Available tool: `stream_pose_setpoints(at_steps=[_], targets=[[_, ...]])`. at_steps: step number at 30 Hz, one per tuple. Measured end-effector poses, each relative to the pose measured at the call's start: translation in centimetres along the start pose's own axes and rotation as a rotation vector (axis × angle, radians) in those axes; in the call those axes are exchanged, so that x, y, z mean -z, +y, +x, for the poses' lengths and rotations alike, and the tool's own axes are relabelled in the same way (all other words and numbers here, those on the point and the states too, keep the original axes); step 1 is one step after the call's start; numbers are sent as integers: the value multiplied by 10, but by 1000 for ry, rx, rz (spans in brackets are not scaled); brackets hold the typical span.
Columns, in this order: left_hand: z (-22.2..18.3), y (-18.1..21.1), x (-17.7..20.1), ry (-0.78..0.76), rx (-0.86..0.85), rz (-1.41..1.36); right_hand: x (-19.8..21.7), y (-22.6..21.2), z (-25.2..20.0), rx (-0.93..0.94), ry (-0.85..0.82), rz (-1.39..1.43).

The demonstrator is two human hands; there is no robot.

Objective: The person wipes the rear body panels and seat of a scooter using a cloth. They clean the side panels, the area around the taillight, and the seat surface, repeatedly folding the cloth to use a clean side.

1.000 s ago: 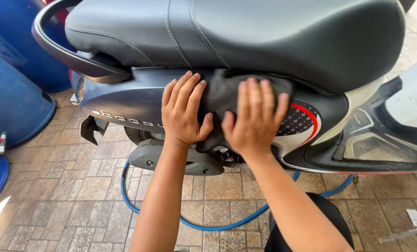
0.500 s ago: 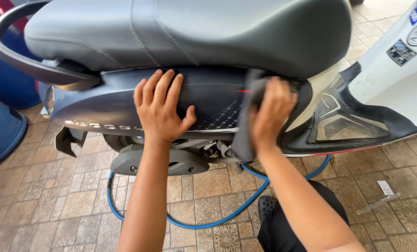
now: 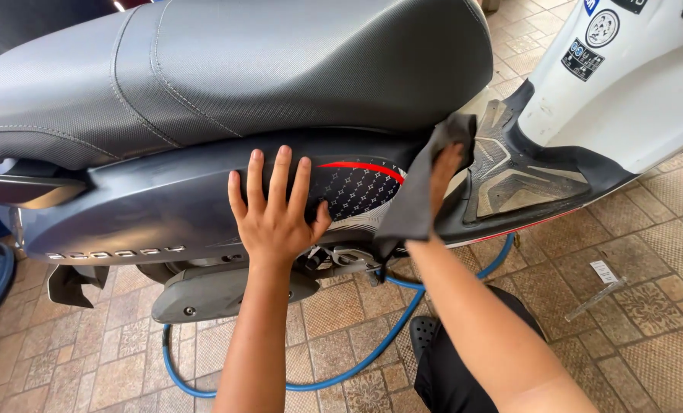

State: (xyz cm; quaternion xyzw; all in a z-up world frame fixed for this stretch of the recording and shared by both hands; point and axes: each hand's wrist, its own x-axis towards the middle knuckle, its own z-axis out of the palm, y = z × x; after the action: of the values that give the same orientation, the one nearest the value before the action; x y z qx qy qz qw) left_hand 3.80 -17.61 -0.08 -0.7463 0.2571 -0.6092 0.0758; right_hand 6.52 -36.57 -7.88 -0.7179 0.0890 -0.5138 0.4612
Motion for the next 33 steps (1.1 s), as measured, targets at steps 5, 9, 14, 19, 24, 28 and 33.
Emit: stream_pose_setpoints(at_steps=[5, 9, 14, 19, 24, 28, 33], targets=[[-1, 0, 0, 12, 14, 10, -5, -11, -58, 206, -245, -76], [1, -1, 1, 6, 2, 16, -28, 41, -44, 125, -189, -19], [-2, 0, -2, 10, 16, 29, -58, 121, -36, -158, 38, 241], [-2, -1, -2, 22, 11, 33, -22, 15, -82, 1, -119, 26], [1, -1, 0, 9, 7, 50, -55, 59, -98, 229, -157, -176], [3, -1, 1, 1, 13, 44, -48, 72, -55, 274, 106, -157], [1, 1, 2, -3, 69, -2, -30, 45, -40, 202, 28, 217]])
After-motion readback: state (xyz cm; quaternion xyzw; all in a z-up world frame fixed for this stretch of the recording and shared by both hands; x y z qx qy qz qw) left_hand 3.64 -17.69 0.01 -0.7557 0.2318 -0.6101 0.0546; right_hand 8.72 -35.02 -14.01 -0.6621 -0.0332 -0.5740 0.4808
